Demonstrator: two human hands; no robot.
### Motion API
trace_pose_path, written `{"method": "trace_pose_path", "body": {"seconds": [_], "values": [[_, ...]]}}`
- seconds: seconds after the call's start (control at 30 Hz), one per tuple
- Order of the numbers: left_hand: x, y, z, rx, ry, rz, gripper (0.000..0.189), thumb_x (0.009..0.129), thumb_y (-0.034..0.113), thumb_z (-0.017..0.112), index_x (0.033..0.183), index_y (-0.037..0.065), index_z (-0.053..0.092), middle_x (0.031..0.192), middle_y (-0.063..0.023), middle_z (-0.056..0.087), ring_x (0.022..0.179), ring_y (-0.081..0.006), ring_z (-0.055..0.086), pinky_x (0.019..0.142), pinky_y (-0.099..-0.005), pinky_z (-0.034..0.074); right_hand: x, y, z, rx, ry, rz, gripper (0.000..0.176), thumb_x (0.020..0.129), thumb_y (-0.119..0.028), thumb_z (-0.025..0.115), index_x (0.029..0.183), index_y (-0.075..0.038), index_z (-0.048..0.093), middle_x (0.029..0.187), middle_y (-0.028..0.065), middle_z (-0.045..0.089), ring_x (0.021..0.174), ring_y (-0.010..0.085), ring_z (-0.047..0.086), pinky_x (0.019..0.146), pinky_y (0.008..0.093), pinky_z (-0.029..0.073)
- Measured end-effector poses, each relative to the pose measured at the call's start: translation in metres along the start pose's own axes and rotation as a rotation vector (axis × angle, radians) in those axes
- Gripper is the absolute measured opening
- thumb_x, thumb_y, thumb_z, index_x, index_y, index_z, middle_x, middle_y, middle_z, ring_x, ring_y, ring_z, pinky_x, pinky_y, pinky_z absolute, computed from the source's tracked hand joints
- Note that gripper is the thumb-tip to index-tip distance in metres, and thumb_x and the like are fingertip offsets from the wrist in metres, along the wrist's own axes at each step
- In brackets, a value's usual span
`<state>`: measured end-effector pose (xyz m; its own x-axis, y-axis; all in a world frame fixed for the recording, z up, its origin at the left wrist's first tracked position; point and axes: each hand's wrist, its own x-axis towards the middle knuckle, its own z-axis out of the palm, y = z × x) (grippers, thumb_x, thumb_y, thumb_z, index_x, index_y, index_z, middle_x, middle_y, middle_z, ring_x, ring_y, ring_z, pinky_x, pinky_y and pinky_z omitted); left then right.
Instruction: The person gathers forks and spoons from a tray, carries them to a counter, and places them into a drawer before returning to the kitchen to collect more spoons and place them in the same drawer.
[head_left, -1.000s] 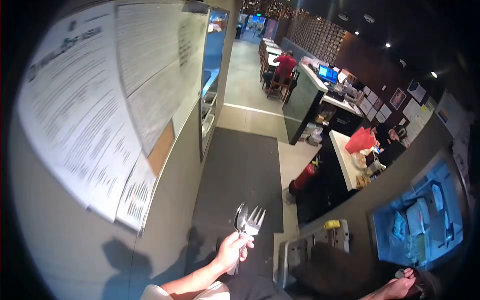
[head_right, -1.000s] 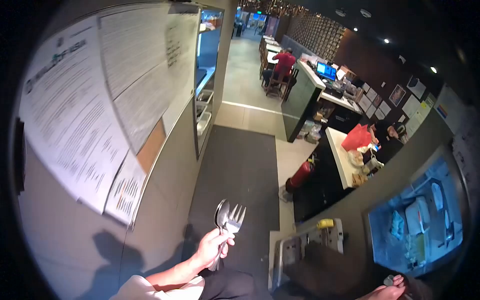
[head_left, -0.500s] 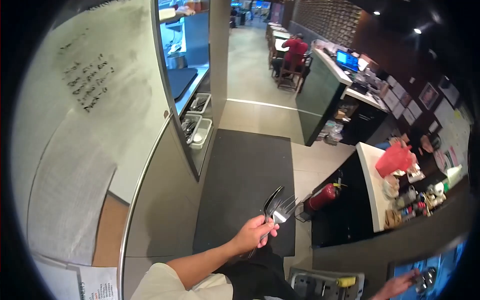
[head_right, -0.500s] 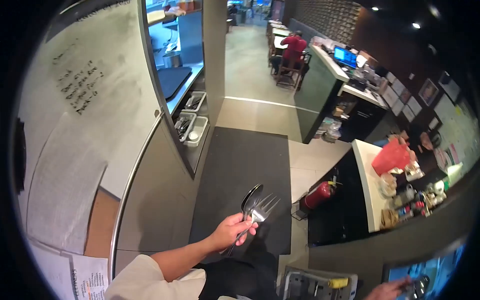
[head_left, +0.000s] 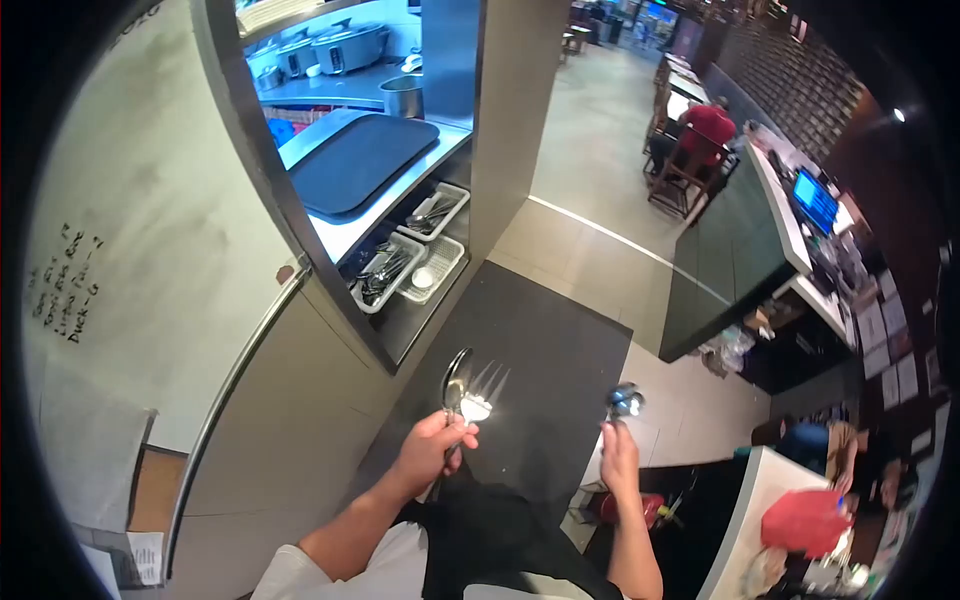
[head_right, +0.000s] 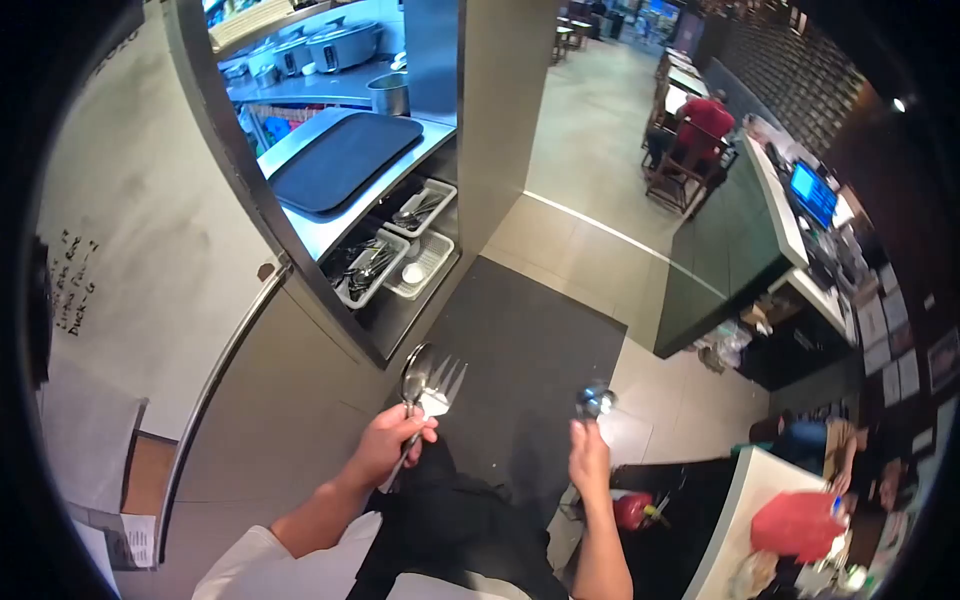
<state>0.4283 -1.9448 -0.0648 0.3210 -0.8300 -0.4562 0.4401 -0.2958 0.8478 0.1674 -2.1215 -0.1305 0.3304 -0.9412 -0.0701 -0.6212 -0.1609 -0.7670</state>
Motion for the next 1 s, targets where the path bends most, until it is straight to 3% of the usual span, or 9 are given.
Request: {"method": "trace_pose_path", "body": {"seconds": [0.03,0.1,0.17,0.37,0.6,0.8,0.87,0.97,1.0], "values": [[0.012,0.004,-0.002,-0.015,0.02,0.001,0.021,0.095,0.022,0.047,0.097,0.002,0.054,0.083,-0.0059,0.059,0.05,-0.0073,0.046,0.043,-0.022,0.037,0.026,-0.019,0.007,-0.008,-0.021,-0.161,0.031,0.097,-0.031,0.043,0.101,-0.002,0.052,0.079,0.0283,0.057,0.08,0.0461,0.056,0.066,0.0451,0.044],[0.036,0.012,-0.01,-0.043,0.087,-0.002,0.02,0.094,0.022,0.047,0.097,0.003,0.054,0.081,-0.0064,0.059,0.048,-0.0074,0.046,0.041,-0.0221,0.036,0.077,-0.048,0.023,-0.036,-0.182,-0.141,0.029,0.097,-0.031,0.042,0.102,-0.004,0.052,0.078,0.0267,0.059,0.08,0.0464,0.057,0.066,0.047,0.044],[0.07,0.016,-0.021,-0.076,0.12,0.019,0.021,0.094,0.023,0.048,0.096,0.003,0.054,0.081,-0.0068,0.059,0.046,-0.0073,0.046,0.04,-0.0218,0.035,0.122,-0.064,0.048,-0.028,-0.231,-0.233,0.028,0.097,-0.028,0.043,0.1,-0.003,0.055,0.076,0.0208,0.058,0.074,0.035,0.059,0.067,0.0399,0.045],[0.16,0.057,-0.048,-0.159,0.188,0.011,0.022,0.093,0.024,0.048,0.096,0.003,0.055,0.078,-0.0048,0.059,0.047,-0.0069,0.046,0.041,-0.0217,0.036,0.221,-0.09,0.117,-0.125,-0.45,-0.424,0.025,0.095,-0.024,0.045,0.108,-0.005,0.054,0.082,0.0227,0.061,0.084,0.0423,0.06,0.071,0.0451,0.046],[0.17,0.077,-0.061,-0.143,0.284,0.029,0.02,0.091,0.022,0.052,0.093,0.003,0.057,0.078,-0.0042,0.06,0.051,-0.0065,0.047,0.045,-0.0205,0.038,0.337,-0.146,0.17,-0.521,-0.638,-0.533,0.029,0.093,-0.027,0.047,0.116,-0.009,0.052,0.086,0.0256,0.063,0.086,0.0447,0.06,0.073,0.0527,0.046],[0.181,0.035,-0.05,-0.403,0.761,0.101,0.02,0.09,0.023,0.053,0.091,0.003,0.057,0.078,-0.0052,0.061,0.052,-0.008,0.049,0.047,-0.0208,0.04,0.47,-0.205,0.275,-0.79,-0.7,-0.809,0.035,0.092,-0.029,0.047,0.124,-0.016,0.05,0.096,0.0232,0.064,0.092,0.0401,0.061,0.078,0.0507,0.047],[0.193,0.032,-0.032,-0.51,0.931,0.085,0.018,0.089,0.021,0.053,0.091,0.003,0.057,0.076,-0.0046,0.061,0.052,-0.0083,0.05,0.047,-0.0215,0.04,0.558,-0.196,0.353,-0.781,-0.7,-0.804,0.035,0.09,-0.029,0.048,0.123,-0.017,0.051,0.096,0.0222,0.064,0.092,0.039,0.061,0.078,0.0495,0.048],[0.229,0.023,-0.003,-0.731,1.148,0.076,0.017,0.093,0.02,0.049,0.093,0.004,0.056,0.073,-0.0023,0.058,0.048,-0.0064,0.045,0.045,-0.0208,0.038,0.61,-0.261,0.426,-1.004,-0.537,-1.124,0.037,0.088,-0.033,0.049,0.115,-0.009,0.057,0.095,0.0189,0.065,0.088,0.0392,0.062,0.076,0.0475,0.05],[0.246,0.023,0.009,-0.786,1.231,0.089,0.017,0.093,0.02,0.048,0.094,0.005,0.055,0.073,-0.0026,0.058,0.047,-0.0061,0.045,0.042,-0.0203,0.036,0.612,-0.291,0.43,-1.24,-0.646,-1.343,0.042,0.085,-0.037,0.053,0.113,-0.005,0.058,0.107,0.0201,0.062,0.098,0.0377,0.059,0.082,0.0458,0.049]]}}
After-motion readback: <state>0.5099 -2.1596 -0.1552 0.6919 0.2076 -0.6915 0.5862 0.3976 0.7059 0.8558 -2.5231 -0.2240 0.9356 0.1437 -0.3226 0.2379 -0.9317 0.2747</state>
